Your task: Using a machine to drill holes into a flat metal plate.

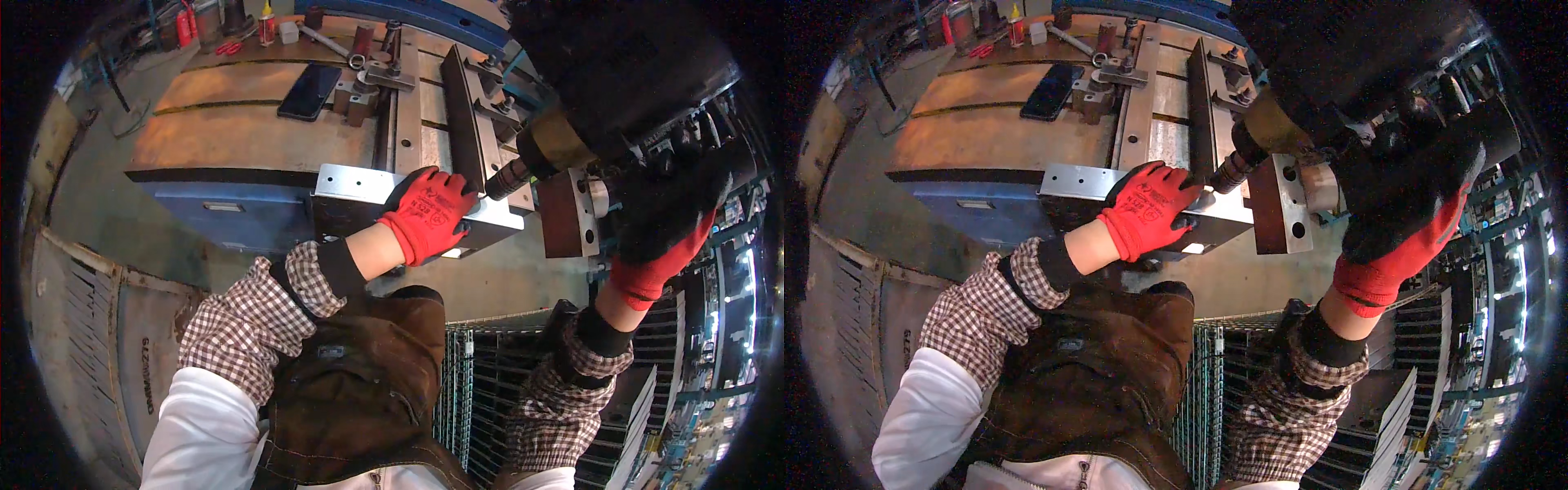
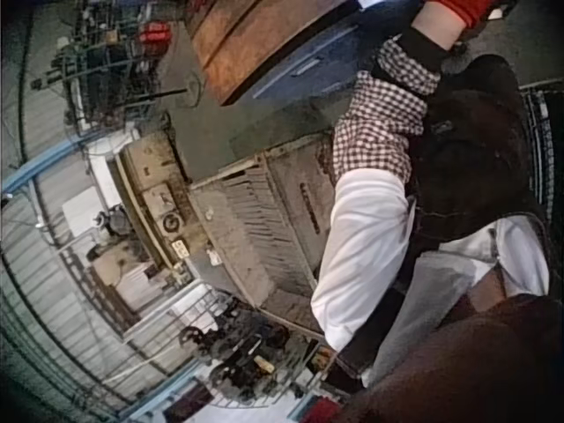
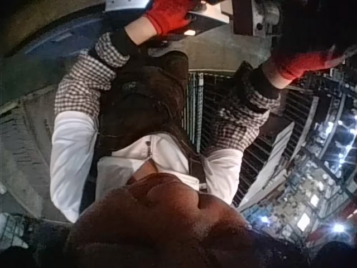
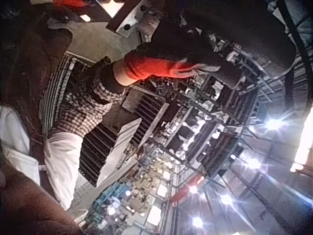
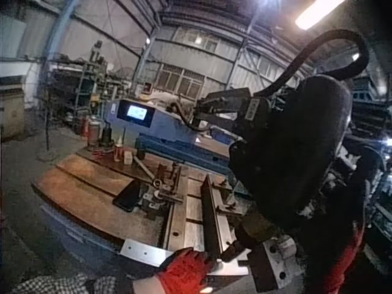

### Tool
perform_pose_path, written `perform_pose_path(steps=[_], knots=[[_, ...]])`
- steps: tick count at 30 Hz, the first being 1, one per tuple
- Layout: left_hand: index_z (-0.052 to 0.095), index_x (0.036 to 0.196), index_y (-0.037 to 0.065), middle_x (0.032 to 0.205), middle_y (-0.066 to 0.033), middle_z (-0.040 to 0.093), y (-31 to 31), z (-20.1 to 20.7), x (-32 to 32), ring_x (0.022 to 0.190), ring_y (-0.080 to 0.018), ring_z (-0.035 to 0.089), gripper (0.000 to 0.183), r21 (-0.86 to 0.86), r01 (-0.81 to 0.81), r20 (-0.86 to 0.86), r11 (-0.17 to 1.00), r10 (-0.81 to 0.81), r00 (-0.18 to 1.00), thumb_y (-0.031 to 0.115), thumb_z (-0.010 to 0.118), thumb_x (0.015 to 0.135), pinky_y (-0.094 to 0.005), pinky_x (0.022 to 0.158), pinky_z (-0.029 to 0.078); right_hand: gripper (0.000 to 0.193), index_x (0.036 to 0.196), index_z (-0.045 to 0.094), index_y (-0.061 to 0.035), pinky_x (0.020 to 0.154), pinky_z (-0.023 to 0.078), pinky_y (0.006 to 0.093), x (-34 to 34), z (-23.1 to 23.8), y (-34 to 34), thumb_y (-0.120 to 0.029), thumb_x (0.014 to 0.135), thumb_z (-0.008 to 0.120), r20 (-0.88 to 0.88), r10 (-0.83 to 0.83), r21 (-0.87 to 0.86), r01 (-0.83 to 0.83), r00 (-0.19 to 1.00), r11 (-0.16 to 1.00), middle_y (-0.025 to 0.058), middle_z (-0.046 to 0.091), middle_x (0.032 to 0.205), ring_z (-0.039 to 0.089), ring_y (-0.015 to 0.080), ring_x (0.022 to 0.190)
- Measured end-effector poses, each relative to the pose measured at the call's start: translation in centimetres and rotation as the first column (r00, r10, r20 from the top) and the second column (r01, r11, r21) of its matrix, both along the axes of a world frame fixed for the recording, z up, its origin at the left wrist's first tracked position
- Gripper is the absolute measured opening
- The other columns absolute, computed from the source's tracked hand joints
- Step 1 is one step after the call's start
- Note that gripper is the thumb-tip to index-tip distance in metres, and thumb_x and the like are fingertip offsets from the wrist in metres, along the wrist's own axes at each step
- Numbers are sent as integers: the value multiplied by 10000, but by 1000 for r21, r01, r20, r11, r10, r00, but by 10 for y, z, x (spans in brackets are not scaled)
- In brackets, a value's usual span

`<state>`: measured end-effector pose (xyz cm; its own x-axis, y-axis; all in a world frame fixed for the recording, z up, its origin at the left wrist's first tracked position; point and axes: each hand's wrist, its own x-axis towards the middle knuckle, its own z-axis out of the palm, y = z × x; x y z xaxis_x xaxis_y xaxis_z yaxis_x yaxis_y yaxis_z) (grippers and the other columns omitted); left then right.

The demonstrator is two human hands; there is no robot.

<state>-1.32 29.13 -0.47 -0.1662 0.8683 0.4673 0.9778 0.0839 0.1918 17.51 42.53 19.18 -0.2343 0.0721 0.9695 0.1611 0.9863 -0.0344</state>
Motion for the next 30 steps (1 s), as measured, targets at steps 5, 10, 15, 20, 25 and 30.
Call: perform_pose_path(steps=[5,10,15,20,25,30], knots=[[597,1324,111,1241,-140,586,-3,1,-1,1221,-329,535,623,12,5,-10,1000,-5,1000,403,730,790,-478,1133,351,714,1428,484,57,968,524,372,3,4,15,-293,880,778,-78,175,-113,-183,982,977,175,648,1285,656,285,1120],[583,1335,99,1242,-141,586,0,-1,0,1222,-326,530,639,23,2,-15,1000,-2,1000,399,733,791,-474,1133,344,584,1420,496,53,999,517,375,9,24,28,-291,974,650,-69,233,-40,-236,970,971,187,623,1325,642,291,1170],[583,1330,91,1252,-144,588,-1,0,0,1223,-320,531,634,-4,0,-5,1000,0,1000,401,731,797,-478,1124,353,577,1416,500,49,992,518,374,7,55,32,-295,976,644,-48,242,-31,-244,969,969,184,626,1318,644,288,1163],[613,1293,83,1261,-145,590,-3,-1,2,1218,-322,533,601,13,-4,-40,1000,4,999,406,726,800,-488,1111,365,569,1412,504,45,985,519,372,2,68,28,-299,978,639,-26,266,-29,-266,964,963,180,629,1310,645,285,1156],[625,1280,83,1266,-148,590,-3,2,4,1215,-319,534,587,-11,5,-29,1000,-6,1000,416,715,805,-491,1109,366,562,1408,509,41,978,521,370,0,75,19,-302,980,634,-13,286,-31,-286,958,958,177,631,1302,646,282,1149],[619,1284,88,1262,-153,584,0,3,4,1213,-326,523,575,-20,16,-13,1000,-16,1000,417,706,820,-495,1108,361,556,1403,513,37,971,522,369,-10,81,8,-306,983,628,10,307,-47,-307,952,951,173,634,1294,648,280,1142]])
